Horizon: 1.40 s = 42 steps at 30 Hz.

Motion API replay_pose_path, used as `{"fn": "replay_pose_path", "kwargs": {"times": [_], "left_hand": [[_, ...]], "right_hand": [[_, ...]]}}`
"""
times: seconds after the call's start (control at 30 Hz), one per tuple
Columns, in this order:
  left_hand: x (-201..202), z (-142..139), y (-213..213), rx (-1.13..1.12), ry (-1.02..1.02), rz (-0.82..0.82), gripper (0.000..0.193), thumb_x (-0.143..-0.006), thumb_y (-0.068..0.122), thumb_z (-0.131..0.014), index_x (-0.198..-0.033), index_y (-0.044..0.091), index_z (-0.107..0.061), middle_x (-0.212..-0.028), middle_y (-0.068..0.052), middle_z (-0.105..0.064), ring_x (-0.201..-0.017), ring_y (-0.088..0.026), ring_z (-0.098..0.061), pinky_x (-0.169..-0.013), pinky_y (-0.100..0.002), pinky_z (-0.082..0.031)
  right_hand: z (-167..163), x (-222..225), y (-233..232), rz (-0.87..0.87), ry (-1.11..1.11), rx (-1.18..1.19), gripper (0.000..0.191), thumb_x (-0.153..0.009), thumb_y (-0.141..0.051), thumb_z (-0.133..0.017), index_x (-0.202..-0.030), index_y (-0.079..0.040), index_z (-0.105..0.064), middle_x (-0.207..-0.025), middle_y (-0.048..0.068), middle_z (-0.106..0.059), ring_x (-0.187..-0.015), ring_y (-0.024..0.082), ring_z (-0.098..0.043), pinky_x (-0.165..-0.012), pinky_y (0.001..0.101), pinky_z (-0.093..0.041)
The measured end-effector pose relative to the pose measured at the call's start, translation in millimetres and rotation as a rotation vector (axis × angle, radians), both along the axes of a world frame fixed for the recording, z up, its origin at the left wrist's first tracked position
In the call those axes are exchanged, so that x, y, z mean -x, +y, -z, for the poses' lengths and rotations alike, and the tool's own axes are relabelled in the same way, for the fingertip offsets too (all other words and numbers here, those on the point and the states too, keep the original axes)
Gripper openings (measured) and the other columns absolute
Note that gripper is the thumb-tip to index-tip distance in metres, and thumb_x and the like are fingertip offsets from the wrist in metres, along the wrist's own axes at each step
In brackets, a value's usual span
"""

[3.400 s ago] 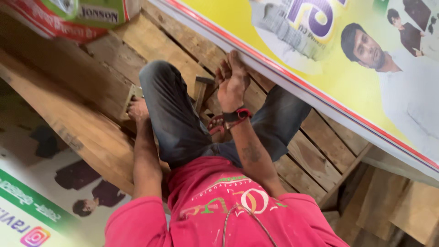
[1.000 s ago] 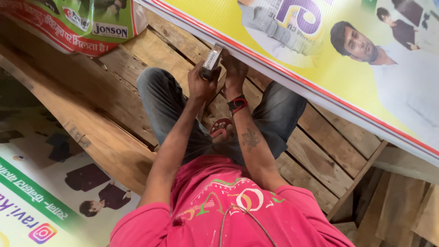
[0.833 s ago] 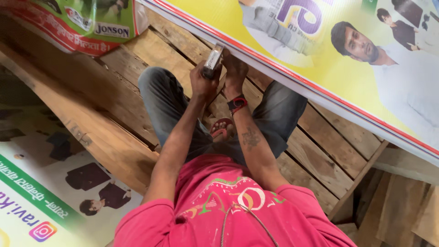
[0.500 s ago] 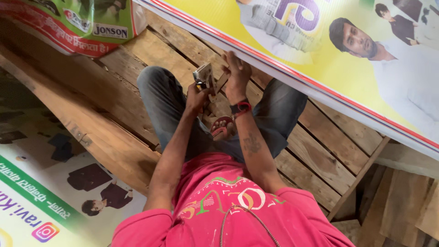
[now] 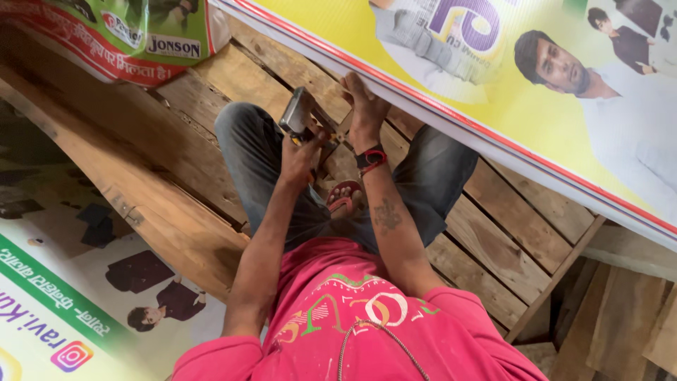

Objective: The person sits on a wooden pallet and uses a staple gun to attach a large printed poster to the pallet. They repeatedly position the poster, fire staples along the edges, and adjust the material to secure it.

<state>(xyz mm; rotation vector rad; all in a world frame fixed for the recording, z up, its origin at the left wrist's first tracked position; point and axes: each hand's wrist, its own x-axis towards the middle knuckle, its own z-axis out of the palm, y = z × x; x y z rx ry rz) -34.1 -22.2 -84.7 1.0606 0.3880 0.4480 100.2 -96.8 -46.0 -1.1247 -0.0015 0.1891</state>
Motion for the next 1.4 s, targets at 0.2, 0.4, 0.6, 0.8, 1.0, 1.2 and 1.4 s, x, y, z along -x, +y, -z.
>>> {"fn": "replay_pose_path", "kwargs": {"times": [0.2,0.4,0.6,0.8,1.0,1.2,1.4], "left_hand": [[-26.9,4.1,-10.7,-0.093,0.209,-0.291,0.021,-0.094,0.017,-0.078,-0.091,-0.002,-0.070,-0.071,-0.006,-0.068,-0.059,-0.014,-0.064,-0.052,-0.032,-0.049],[-26.4,2.4,-9.9,0.017,0.240,-0.281,0.025,-0.089,0.016,-0.080,-0.101,-0.003,-0.069,-0.084,-0.008,-0.071,-0.066,-0.014,-0.067,-0.057,-0.033,-0.057],[-0.9,1.4,7.8,-0.135,0.215,-0.122,0.027,-0.085,0.003,-0.074,-0.110,-0.005,-0.069,-0.097,-0.012,-0.076,-0.083,-0.020,-0.073,-0.073,-0.035,-0.059],[1.7,4.9,8.7,-0.143,0.364,-0.105,0.028,-0.085,0.002,-0.073,-0.112,-0.004,-0.067,-0.099,-0.013,-0.076,-0.083,-0.020,-0.073,-0.073,-0.036,-0.059],[0.3,10.8,3.6,-0.120,0.341,-0.104,0.024,-0.085,0.001,-0.072,-0.109,-0.005,-0.071,-0.098,-0.012,-0.077,-0.083,-0.020,-0.074,-0.073,-0.035,-0.059],[1.1,10.1,4.6,-0.055,0.324,-0.060,0.023,-0.086,0.002,-0.072,-0.108,-0.005,-0.072,-0.097,-0.011,-0.077,-0.082,-0.019,-0.075,-0.073,-0.034,-0.060],[-0.8,9.0,5.5,-0.046,0.359,-0.091,0.025,-0.085,0.002,-0.074,-0.108,-0.006,-0.073,-0.097,-0.014,-0.078,-0.082,-0.020,-0.074,-0.072,-0.034,-0.059]], "right_hand": [[6.0,-2.3,4.9,0.010,-0.070,-0.206,0.040,-0.089,-0.003,-0.085,-0.123,0.004,-0.065,-0.108,0.018,-0.073,-0.095,0.028,-0.075,-0.086,0.0407,-0.068],[1.6,0.0,2.4,0.019,-0.048,-0.176,0.046,-0.082,-0.008,-0.084,-0.122,-0.004,-0.063,-0.107,0.014,-0.074,-0.090,0.025,-0.078,-0.079,0.0354,-0.068],[6.1,17.2,15.2,0.127,0.380,-0.329,0.024,-0.087,-0.016,-0.085,-0.104,-0.007,-0.070,-0.099,0.009,-0.074,-0.084,0.022,-0.074,-0.073,0.0358,-0.064],[-0.6,30.2,23.4,0.168,0.444,-0.251,0.019,-0.090,-0.025,-0.084,-0.098,-0.011,-0.074,-0.093,0.002,-0.073,-0.080,0.016,-0.072,-0.068,0.0331,-0.062],[-11.9,34.0,18.6,0.265,0.486,-0.132,0.020,-0.082,-0.025,-0.084,-0.098,-0.016,-0.076,-0.103,0.005,-0.080,-0.073,0.016,-0.072,-0.058,0.0286,-0.056],[-18.7,32.4,21.1,0.288,0.469,-0.100,0.021,-0.084,-0.026,-0.084,-0.096,-0.011,-0.075,-0.103,0.008,-0.080,-0.069,0.016,-0.071,-0.053,0.0274,-0.051],[-23.7,31.4,24.6,0.331,0.462,-0.074,0.020,-0.083,-0.019,-0.084,-0.099,-0.013,-0.075,-0.093,0.003,-0.077,-0.065,0.014,-0.068,-0.050,0.0273,-0.049]]}}
